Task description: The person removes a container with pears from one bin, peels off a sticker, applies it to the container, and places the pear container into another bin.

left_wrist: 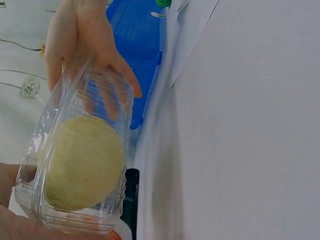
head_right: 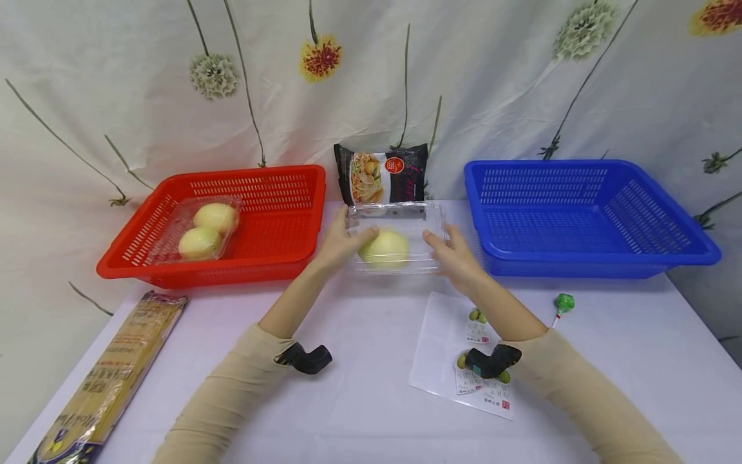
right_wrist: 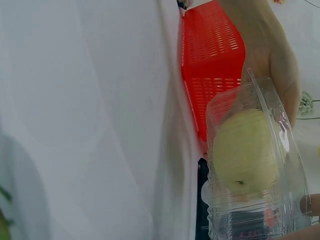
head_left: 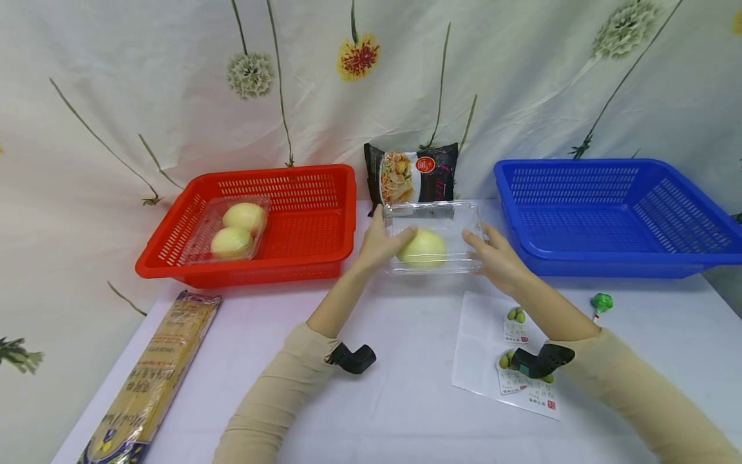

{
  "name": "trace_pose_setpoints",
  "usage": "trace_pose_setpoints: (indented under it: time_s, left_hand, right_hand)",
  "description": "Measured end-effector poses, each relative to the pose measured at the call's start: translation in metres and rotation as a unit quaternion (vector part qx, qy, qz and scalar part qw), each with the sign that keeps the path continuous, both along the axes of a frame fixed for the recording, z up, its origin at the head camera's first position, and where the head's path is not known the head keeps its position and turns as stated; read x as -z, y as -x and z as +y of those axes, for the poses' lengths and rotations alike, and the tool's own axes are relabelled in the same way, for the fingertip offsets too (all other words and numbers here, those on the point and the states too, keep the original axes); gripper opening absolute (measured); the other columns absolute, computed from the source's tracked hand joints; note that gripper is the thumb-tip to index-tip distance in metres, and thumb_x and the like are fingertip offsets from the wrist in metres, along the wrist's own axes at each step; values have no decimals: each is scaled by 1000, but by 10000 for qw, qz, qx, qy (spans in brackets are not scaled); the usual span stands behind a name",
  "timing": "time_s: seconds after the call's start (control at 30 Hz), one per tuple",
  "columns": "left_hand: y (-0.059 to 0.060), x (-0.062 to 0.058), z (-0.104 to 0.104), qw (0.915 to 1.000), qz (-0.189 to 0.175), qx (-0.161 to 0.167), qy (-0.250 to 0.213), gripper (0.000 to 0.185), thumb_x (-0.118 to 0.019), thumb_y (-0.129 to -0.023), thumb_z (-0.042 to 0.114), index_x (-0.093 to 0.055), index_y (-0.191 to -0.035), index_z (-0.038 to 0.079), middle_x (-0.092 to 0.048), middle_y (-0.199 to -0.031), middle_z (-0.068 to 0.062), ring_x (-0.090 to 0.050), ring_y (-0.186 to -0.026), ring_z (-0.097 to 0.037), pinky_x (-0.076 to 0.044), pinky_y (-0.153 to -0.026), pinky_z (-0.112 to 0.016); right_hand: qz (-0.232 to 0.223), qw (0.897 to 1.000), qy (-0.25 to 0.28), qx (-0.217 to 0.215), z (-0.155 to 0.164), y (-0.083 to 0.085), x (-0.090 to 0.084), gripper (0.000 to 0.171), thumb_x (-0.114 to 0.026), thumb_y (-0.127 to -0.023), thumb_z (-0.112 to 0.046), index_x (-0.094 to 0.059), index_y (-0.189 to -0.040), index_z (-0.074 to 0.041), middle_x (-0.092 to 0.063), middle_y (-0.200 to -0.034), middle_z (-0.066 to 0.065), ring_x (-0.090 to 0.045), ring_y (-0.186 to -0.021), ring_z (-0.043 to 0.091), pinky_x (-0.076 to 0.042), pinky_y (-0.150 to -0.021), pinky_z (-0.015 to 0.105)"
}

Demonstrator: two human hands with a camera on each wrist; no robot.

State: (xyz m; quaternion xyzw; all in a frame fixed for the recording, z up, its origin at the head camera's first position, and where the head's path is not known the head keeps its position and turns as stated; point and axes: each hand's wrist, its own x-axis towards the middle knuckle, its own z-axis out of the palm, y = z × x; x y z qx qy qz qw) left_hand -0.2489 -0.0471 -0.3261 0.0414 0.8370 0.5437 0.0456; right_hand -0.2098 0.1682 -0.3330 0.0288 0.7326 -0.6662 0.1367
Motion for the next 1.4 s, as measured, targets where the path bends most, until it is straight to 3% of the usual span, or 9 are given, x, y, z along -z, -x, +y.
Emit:
trace_pose_setpoints:
  time_s: [0.17,0.53,0.7,0.83,0.93,1.07,1.17,1.27,1.4]
  left_hand:
    - [4,16,3,9996,-183,-151,146,89,-64,-87,31,-8,-150,3,-31,-149,-20,-33,-135,-31,-25,-111,-44]
    - [13,39,-3,9993,-162,-337,43,84,-65,-86,29,-14,-151,7,-33,-148,-19,-33,-136,-30,-25,-112,-43]
    - [10,43,-3,9967,559,-80,588,74,-62,-87,27,-27,-147,2,-32,-147,-23,-30,-136,-34,-25,-111,-45]
    - [-7,34,2,9793,1495,254,1341,65,-62,-87,25,-38,-141,-1,-26,-147,-29,-19,-139,-42,-20,-111,-54]
    - [-23,26,8,9590,2303,523,1568,53,-65,-86,20,-52,-131,-2,-33,-143,-28,-16,-139,-43,-16,-111,-57]
    - [-43,25,18,9193,3542,841,1493,31,-70,-81,11,-66,-108,-4,-57,-123,-22,-38,-130,-40,-26,-110,-51]
    - [-56,28,26,8918,4165,1106,1380,21,-72,-78,6,-70,-97,-2,-66,-104,-16,-54,-111,-32,-40,-101,-39]
    - [-68,28,33,8813,4212,1612,1410,19,-73,-78,7,-70,-95,0,-68,-94,-10,-59,-97,-24,-46,-90,-30]
    - [-78,25,43,8791,3392,2725,1946,26,-71,-83,15,-68,-106,3,-70,-99,-7,-62,-98,-19,-45,-90,-26]
  right_hand:
    - [-221,9994,-270,71,0,5,13,78,-42,-99,-35,10,-149,-4,-2,-155,23,-18,-140,39,-12,-113,54]
    - [-198,9992,-134,-306,1,14,26,74,-43,-100,-26,4,-146,9,-11,-151,29,-20,-138,41,-21,-111,50]
    - [521,9886,-1249,-654,13,10,28,68,-43,-100,-27,-10,-144,13,-21,-146,34,-28,-134,44,-26,-109,51]
    - [1449,9539,-2478,-881,28,-6,28,61,-45,-99,-28,-28,-140,14,-41,-135,34,-44,-121,48,-40,-99,53]
    - [1925,9353,-2794,-1001,42,-22,27,52,-49,-98,-24,-41,-134,13,-54,-124,31,-53,-112,46,-46,-92,52]
    - [2459,9142,-2967,-1251,63,-41,27,39,-55,-94,-10,-50,-124,14,-64,-107,24,-61,-100,38,-50,-84,48]
    - [2674,9031,-3048,-1416,78,-51,29,36,-57,-91,-3,-52,-121,16,-66,-103,21,-62,-95,34,-53,-81,41]
    - [2696,8976,-3154,-1487,91,-59,31,37,-59,-89,-1,-52,-121,16,-65,-103,21,-62,-94,34,-53,-80,39]
    - [2603,8966,-3255,-1498,101,-65,35,38,-61,-87,-1,-52,-120,16,-63,-104,25,-61,-93,37,-53,-77,46]
